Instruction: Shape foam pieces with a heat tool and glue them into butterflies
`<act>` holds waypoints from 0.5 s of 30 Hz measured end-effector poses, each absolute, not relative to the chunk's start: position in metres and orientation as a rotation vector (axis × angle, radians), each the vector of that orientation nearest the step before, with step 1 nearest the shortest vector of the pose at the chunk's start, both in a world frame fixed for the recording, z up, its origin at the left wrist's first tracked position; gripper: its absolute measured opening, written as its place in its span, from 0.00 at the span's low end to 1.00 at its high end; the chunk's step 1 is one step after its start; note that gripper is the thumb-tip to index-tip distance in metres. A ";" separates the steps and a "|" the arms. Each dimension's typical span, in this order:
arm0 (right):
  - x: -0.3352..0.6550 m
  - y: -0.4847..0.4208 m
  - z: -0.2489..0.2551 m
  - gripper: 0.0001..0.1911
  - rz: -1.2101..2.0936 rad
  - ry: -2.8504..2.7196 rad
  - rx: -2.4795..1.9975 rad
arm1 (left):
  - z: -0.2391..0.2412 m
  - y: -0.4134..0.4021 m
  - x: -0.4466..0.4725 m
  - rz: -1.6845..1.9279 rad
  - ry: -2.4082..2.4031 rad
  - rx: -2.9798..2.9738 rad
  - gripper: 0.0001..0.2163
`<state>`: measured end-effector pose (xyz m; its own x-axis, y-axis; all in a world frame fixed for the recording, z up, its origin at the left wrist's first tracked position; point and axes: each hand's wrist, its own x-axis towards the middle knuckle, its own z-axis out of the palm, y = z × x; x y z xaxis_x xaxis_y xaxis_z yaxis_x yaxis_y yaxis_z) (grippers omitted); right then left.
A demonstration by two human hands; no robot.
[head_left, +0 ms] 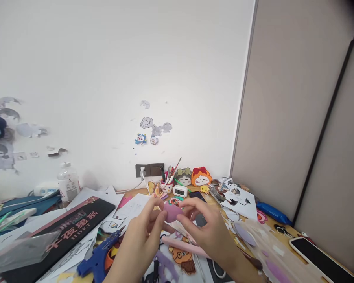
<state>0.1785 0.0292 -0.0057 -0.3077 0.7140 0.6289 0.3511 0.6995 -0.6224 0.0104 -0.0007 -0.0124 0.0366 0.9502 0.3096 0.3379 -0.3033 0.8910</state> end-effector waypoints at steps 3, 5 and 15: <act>0.179 0.031 -0.004 0.04 0.416 -1.923 -0.791 | -0.010 -0.006 0.015 1.237 1.363 1.781 0.10; 0.180 0.031 -0.001 0.03 0.501 -1.910 -0.786 | -0.010 -0.007 0.016 1.228 1.327 1.793 0.10; 0.178 0.030 -0.001 0.02 0.802 -1.874 -0.826 | -0.013 -0.004 0.020 1.270 1.285 1.844 0.12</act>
